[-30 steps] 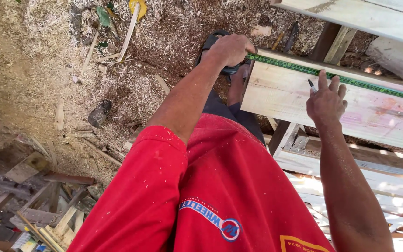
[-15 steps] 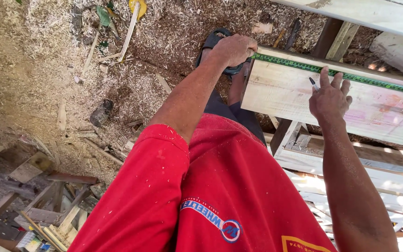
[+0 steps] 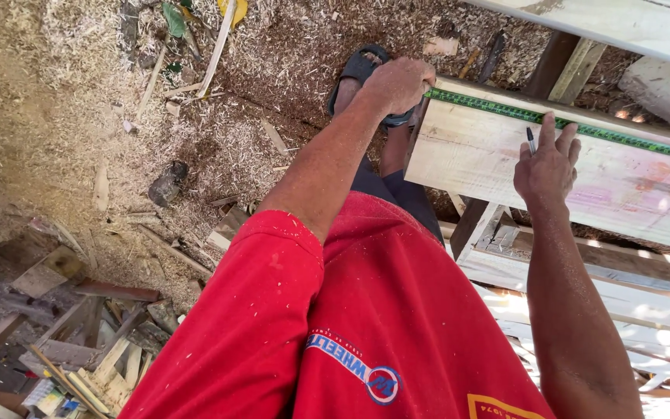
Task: The person is measuring and marking wooden planks using a measuring tape, square, and pencil.
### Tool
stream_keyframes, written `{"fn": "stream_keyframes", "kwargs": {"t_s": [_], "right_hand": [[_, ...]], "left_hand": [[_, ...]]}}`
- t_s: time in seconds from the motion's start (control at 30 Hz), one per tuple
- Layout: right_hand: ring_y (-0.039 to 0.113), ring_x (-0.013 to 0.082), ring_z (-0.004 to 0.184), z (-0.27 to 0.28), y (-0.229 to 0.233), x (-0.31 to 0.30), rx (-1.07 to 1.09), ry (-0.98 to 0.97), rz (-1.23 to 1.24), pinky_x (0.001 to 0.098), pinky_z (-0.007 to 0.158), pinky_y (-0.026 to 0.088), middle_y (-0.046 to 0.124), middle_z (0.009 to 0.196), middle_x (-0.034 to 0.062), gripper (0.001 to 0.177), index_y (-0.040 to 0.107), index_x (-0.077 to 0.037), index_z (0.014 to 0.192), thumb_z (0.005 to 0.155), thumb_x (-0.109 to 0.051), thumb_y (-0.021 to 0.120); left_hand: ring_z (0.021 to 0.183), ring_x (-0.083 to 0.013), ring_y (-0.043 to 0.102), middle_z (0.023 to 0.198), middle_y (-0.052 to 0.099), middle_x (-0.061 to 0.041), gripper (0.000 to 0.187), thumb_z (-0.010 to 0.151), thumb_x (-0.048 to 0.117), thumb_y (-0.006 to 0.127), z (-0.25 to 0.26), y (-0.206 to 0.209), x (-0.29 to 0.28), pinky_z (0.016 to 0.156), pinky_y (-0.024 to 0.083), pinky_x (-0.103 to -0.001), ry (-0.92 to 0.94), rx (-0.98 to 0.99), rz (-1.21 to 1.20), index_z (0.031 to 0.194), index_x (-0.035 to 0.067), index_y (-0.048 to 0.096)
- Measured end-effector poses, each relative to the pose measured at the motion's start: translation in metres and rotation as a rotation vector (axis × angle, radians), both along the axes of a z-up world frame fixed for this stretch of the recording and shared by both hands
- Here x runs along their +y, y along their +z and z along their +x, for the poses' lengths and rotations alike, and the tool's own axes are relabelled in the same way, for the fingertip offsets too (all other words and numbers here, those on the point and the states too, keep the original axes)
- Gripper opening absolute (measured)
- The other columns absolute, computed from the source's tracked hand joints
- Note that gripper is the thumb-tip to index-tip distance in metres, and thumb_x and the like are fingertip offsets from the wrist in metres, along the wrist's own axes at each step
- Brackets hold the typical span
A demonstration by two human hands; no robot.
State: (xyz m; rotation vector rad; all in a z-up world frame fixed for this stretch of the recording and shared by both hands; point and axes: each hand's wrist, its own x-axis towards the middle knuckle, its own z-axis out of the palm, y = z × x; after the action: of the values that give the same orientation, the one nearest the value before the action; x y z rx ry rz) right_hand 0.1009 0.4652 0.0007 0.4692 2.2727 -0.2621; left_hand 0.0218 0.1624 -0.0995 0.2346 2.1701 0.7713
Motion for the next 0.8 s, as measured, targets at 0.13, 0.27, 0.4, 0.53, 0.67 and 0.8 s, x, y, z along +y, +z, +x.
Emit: {"fn": "stream_keyframes", "kwargs": {"t_s": [0.13, 0.27, 0.4, 0.53, 0.67, 0.8], "right_hand": [[0.009, 0.0455, 0.158, 0.003, -0.002, -0.001, 0.049, -0.007, -0.012, 0.0707, 0.118, 0.025, 0.006, 0.174, 0.02, 0.071, 0.019, -0.031, 0.17, 0.109, -0.028, 0.057], [0.008, 0.0437, 0.158, 0.002, -0.002, 0.001, -0.003, -0.015, 0.0, 0.0708, 0.12, 0.022, 0.007, 0.174, 0.0176, 0.07, 0.022, -0.031, 0.168, 0.108, -0.03, 0.057], [0.007, 0.0461, 0.158, 0.002, 0.004, 0.003, 0.021, -0.011, 0.022, 0.0692, 0.121, 0.021, 0.009, 0.174, 0.0214, 0.06, 0.033, -0.031, 0.165, 0.11, -0.031, 0.057], [0.008, 0.0454, 0.158, 0.002, 0.004, -0.002, 0.045, -0.037, 0.015, 0.069, 0.121, 0.022, 0.01, 0.173, 0.0207, 0.056, 0.04, -0.028, 0.159, 0.107, -0.03, 0.06], [0.005, 0.0445, 0.158, 0.01, 0.005, 0.0, 0.098, -0.055, -0.01, 0.0693, 0.121, 0.021, 0.009, 0.173, 0.0213, 0.047, 0.046, -0.022, 0.151, 0.108, -0.031, 0.062], [0.006, 0.0432, 0.158, 0.011, 0.004, -0.001, 0.137, -0.1, -0.032, 0.0692, 0.121, 0.019, 0.011, 0.173, 0.0203, 0.051, 0.043, -0.021, 0.154, 0.106, -0.028, 0.061]], "left_hand": [[0.109, -0.0321, 0.066, 0.118, 0.071, -0.006, 0.02, 0.101, 0.022, 0.06, 0.004, 0.006, -0.003, 0.09, 0.055, -0.05, 0.042, 0.001, -0.01, 0.115, 0.021, 0.073], [0.103, -0.0331, 0.067, 0.114, 0.072, -0.007, 0.018, 0.102, 0.019, 0.058, 0.006, 0.002, -0.001, 0.085, 0.056, -0.051, 0.047, 0.043, 0.045, 0.113, 0.019, 0.072], [0.103, -0.0312, 0.068, 0.114, 0.072, -0.006, 0.02, 0.103, 0.021, 0.055, 0.005, 0.0, -0.002, 0.084, 0.056, -0.051, 0.013, 0.031, 0.039, 0.115, 0.019, 0.071], [0.103, -0.0312, 0.067, 0.115, 0.071, -0.006, 0.022, 0.102, 0.023, 0.055, 0.002, 0.004, -0.005, 0.084, 0.056, -0.051, 0.007, 0.012, 0.04, 0.118, 0.02, 0.07], [0.105, -0.0307, 0.067, 0.115, 0.072, -0.006, 0.023, 0.105, 0.025, 0.052, 0.01, -0.005, -0.009, 0.088, 0.055, -0.05, -0.01, 0.061, 0.108, 0.117, 0.019, 0.071], [0.103, -0.0316, 0.069, 0.112, 0.075, -0.007, 0.023, 0.103, 0.021, 0.053, 0.005, 0.006, -0.013, 0.088, 0.055, -0.05, 0.017, 0.129, 0.161, 0.116, 0.017, 0.072]]}}
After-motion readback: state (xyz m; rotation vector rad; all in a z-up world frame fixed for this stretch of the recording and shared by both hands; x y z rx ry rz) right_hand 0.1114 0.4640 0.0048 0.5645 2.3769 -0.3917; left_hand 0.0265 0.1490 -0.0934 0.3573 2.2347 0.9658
